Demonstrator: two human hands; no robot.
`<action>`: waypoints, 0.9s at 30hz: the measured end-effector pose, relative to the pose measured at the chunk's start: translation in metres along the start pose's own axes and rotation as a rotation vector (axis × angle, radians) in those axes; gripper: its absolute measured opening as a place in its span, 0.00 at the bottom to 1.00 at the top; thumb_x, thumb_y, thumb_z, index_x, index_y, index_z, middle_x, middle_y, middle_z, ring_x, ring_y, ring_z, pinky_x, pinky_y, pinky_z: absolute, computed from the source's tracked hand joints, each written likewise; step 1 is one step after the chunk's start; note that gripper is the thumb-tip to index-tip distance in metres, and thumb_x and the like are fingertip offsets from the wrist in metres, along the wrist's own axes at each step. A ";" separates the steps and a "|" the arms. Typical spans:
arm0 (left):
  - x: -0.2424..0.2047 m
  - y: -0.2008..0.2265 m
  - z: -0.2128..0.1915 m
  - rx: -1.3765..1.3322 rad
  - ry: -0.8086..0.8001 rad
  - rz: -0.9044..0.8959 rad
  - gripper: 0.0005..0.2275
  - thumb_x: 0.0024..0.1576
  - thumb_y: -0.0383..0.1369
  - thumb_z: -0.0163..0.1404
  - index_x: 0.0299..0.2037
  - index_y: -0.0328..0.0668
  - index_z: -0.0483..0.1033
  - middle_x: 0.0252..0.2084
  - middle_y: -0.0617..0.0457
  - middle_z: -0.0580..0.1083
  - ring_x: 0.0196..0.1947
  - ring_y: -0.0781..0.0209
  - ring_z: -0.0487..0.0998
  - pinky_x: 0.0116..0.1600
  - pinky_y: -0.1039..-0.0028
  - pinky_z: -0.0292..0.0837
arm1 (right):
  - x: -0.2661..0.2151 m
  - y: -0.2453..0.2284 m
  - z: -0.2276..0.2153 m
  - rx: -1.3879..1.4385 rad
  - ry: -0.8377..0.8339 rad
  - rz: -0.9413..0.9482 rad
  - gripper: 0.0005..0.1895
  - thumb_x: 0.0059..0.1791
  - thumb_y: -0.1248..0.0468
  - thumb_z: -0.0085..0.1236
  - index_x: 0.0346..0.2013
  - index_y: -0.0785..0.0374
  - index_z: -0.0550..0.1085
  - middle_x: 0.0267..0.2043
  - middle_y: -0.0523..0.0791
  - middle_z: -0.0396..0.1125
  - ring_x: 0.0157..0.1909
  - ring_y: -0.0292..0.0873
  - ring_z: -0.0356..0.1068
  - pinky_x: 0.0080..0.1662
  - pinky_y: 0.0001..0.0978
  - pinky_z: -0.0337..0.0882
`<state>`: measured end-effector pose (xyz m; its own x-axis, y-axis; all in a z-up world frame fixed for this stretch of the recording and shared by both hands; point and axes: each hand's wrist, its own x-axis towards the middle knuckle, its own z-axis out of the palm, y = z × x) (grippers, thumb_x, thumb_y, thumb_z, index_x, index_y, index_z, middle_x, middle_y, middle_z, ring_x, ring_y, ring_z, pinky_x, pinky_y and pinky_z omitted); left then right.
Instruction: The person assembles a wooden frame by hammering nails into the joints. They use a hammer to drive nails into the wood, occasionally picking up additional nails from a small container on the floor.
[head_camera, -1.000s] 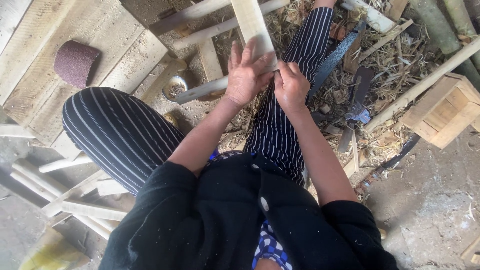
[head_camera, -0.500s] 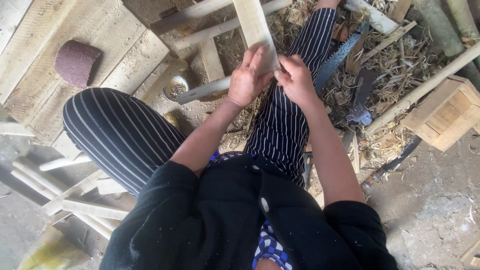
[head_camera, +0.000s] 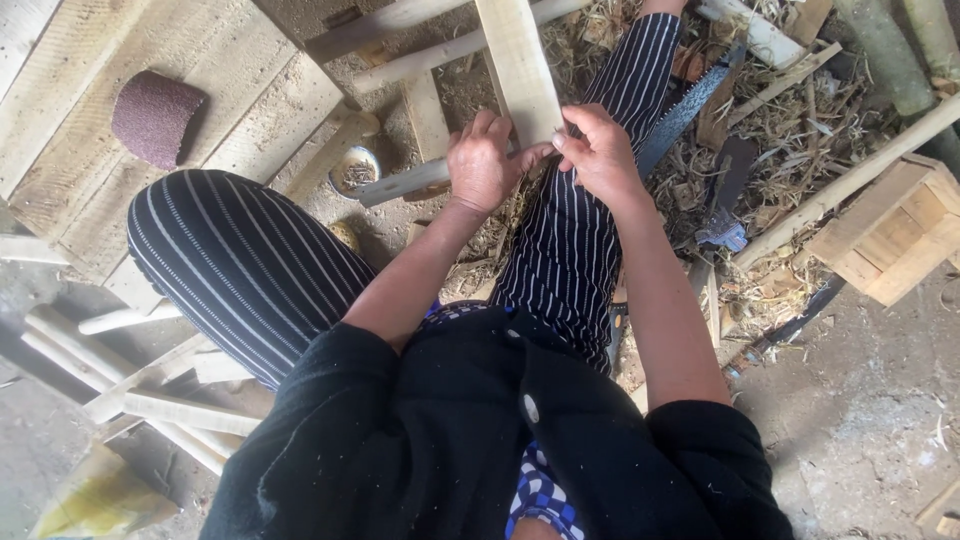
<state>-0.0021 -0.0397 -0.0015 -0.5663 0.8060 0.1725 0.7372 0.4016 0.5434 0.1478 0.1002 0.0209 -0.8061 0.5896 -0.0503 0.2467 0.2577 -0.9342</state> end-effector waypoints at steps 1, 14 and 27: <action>0.002 0.002 -0.002 -0.035 -0.020 -0.016 0.26 0.49 0.66 0.55 0.30 0.50 0.75 0.36 0.58 0.68 0.37 0.52 0.80 0.43 0.62 0.72 | 0.000 -0.002 -0.001 -0.004 0.006 0.002 0.17 0.54 0.75 0.56 0.58 0.78 0.71 0.52 0.59 0.63 0.27 0.47 0.75 0.17 0.25 0.73; 0.000 0.003 -0.005 -0.057 -0.040 -0.029 0.25 0.49 0.65 0.55 0.28 0.52 0.74 0.35 0.60 0.66 0.36 0.52 0.80 0.43 0.63 0.71 | -0.011 -0.013 -0.009 0.135 -0.044 0.081 0.17 0.57 0.75 0.46 0.60 0.78 0.68 0.54 0.61 0.63 0.33 0.51 0.77 0.23 0.28 0.77; -0.001 -0.001 0.002 -0.065 -0.032 -0.029 0.24 0.49 0.63 0.56 0.29 0.51 0.76 0.36 0.60 0.67 0.38 0.50 0.80 0.44 0.62 0.71 | -0.007 -0.017 -0.011 0.215 -0.026 0.133 0.17 0.58 0.70 0.48 0.60 0.78 0.68 0.53 0.62 0.65 0.35 0.55 0.77 0.27 0.31 0.79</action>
<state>-0.0015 -0.0403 -0.0036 -0.5739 0.8086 0.1300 0.6948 0.3967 0.5999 0.1553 0.0998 0.0413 -0.7883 0.5870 -0.1844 0.2337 0.0084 -0.9723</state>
